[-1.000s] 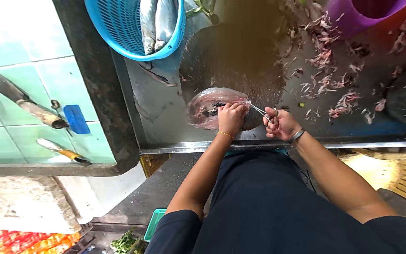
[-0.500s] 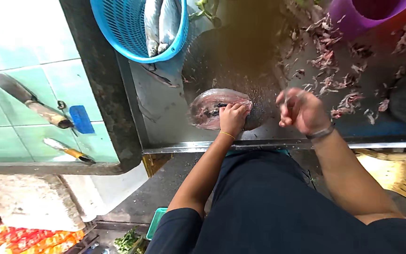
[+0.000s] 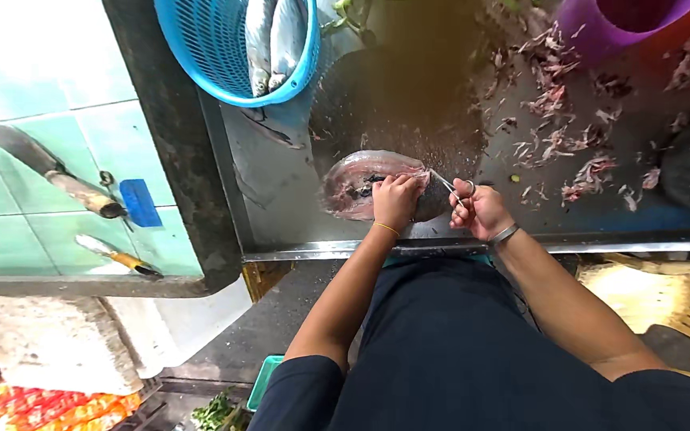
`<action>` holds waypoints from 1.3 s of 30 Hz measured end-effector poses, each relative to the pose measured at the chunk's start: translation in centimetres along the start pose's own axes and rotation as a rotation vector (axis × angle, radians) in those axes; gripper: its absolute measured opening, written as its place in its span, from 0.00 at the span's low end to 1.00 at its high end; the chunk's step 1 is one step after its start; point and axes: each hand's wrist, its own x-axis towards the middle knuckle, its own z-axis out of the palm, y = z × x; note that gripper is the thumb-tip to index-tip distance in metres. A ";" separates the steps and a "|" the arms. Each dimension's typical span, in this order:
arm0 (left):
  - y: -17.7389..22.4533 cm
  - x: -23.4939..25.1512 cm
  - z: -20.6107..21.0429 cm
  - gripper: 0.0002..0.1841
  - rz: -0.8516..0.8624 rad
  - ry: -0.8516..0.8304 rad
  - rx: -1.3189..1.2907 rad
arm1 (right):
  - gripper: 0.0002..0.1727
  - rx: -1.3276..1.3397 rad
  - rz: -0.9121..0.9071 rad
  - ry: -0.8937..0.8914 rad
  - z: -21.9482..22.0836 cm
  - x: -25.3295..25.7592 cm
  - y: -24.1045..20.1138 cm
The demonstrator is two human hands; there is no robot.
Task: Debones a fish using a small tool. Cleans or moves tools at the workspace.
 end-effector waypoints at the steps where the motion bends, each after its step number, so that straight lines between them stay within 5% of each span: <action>1: 0.0 0.0 0.0 0.12 0.005 0.008 -0.001 | 0.23 -0.109 -0.143 0.023 -0.1 -0.5 -0.5; 4: 0.1 -0.2 -0.2 0.11 0.012 0.020 -0.017 | 0.15 -0.366 -0.589 0.003 -2.2 -2.8 -3.7; 5: 0.0 -0.1 -0.4 0.12 0.014 0.015 -0.024 | 0.18 -0.292 -0.605 -0.026 -2.7 -3.6 -5.0; 8: -0.1 -1.0 -0.3 0.16 0.018 0.026 -0.030 | 0.35 -0.020 -0.364 0.157 -1.6 -3.7 -4.5; 13: -1.6 -2.4 -1.9 0.29 -0.055 0.009 0.023 | 0.23 -0.030 -0.310 -0.075 2.9 2.2 4.8; 18: -4.3 -5.4 -2.6 0.25 -0.106 0.096 0.038 | 0.20 0.091 -0.718 0.276 1.8 4.6 3.5; 22: -4.9 -7.0 -2.3 0.24 -0.165 0.186 -0.013 | 0.18 0.001 -0.588 -0.009 4.0 3.5 6.9; 26: -5.0 -8.5 -2.0 0.22 -0.214 0.216 -0.011 | 0.21 0.144 -0.787 0.286 2.4 5.2 4.2; 30: -4.8 -9.5 -1.3 0.23 -0.199 0.208 0.019 | 0.19 -0.038 -0.626 -0.016 4.1 2.9 7.2; 35: -4.4 -10.0 -1.7 0.17 -0.197 0.190 0.026 | 0.21 0.211 -0.827 0.315 2.9 6.2 2.7; 39: -3.9 -9.3 -1.1 0.14 -0.187 0.187 0.068 | 0.20 0.082 -0.666 -0.007 5.0 3.4 6.9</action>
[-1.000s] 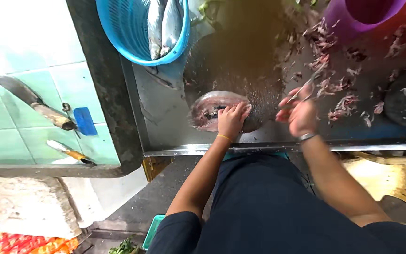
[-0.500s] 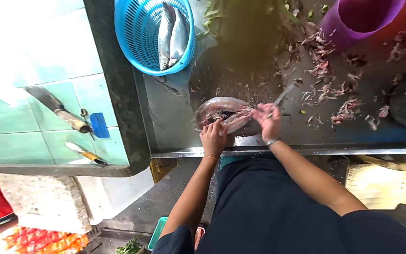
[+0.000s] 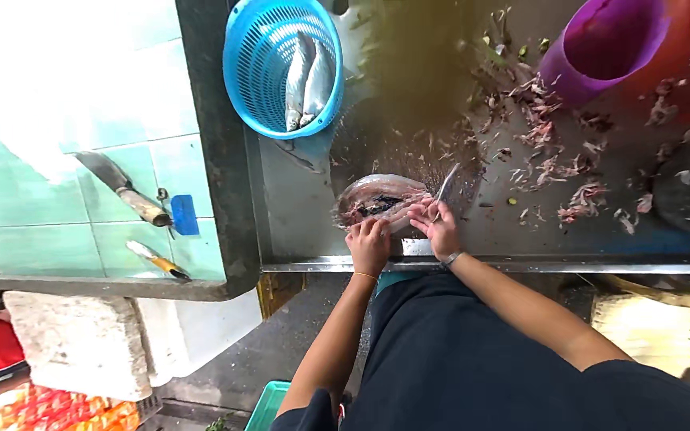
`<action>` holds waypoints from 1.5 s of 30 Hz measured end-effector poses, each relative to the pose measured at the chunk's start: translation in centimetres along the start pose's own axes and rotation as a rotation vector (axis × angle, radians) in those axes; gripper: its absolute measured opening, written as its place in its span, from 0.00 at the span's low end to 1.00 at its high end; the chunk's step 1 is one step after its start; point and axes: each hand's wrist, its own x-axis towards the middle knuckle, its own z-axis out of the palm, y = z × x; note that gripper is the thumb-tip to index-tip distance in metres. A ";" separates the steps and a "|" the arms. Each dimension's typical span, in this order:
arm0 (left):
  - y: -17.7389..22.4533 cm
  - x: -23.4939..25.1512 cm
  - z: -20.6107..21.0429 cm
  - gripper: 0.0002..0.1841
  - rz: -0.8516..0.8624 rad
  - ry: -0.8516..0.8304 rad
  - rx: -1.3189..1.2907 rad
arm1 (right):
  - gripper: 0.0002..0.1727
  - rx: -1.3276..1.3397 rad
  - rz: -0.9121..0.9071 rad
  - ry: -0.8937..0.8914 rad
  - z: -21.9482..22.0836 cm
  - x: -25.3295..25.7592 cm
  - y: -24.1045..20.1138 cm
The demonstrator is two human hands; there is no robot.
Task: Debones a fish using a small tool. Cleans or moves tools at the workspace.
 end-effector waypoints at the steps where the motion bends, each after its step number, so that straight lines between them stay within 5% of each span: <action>1: 0.4 0.3 0.1 0.14 0.010 -0.006 0.006 | 0.20 -0.017 -0.020 0.012 -0.4 1.0 0.4; 6: 4.5 3.0 0.5 0.14 0.075 -0.091 0.009 | 0.27 -0.989 -0.470 0.052 -8.9 6.1 -8.7; 8: 6.4 4.4 0.7 0.15 0.117 -0.130 0.009 | 0.28 -1.460 -0.411 -0.061 -12.5 6.0 -10.7; 9: 6.8 4.8 1.0 0.14 0.144 -0.143 0.012 | 0.27 -1.564 -0.226 -0.100 -13.4 5.6 -10.7; 13: 5.7 4.4 1.0 0.13 0.185 -0.145 0.053 | 0.19 -1.052 0.209 -0.010 -11.0 2.3 -9.5; 16: 4.2 2.8 0.7 0.13 0.215 -0.119 0.063 | 0.30 -0.456 0.580 -0.222 -7.3 -1.7 -7.4; 18: 4.1 2.6 0.7 0.14 0.230 -0.134 0.085 | 0.36 -0.314 0.732 -0.345 -5.4 -2.3 -6.2; 21: 4.9 3.0 0.6 0.16 0.212 -0.189 0.131 | 0.40 -0.235 0.921 -0.305 -5.0 -1.6 -3.1; 24: 5.7 3.5 0.2 0.17 0.184 -0.227 0.162 | 0.32 -0.194 0.834 -0.164 -6.4 -1.3 -1.4; 28: 5.9 3.9 0.0 0.17 0.153 -0.276 0.164 | 0.30 -0.260 0.594 -0.172 -5.3 -1.9 -6.4; 32: 6.5 3.8 0.2 0.21 0.145 -0.298 0.179 | 0.32 -0.146 0.844 -0.258 -5.5 0.3 -4.7; 39: 7.5 4.5 0.0 0.24 0.093 -0.373 0.207 | 0.35 -0.180 0.813 -0.174 -6.2 -0.8 -2.6; 42: 7.5 4.8 -0.1 0.24 0.087 -0.393 0.219 | 0.34 -0.154 0.676 -0.160 -6.0 -1.1 -4.9; 45: 7.6 4.8 0.1 0.26 0.097 -0.396 0.233 | 0.38 -0.035 0.834 -0.248 -6.4 -0.5 -3.7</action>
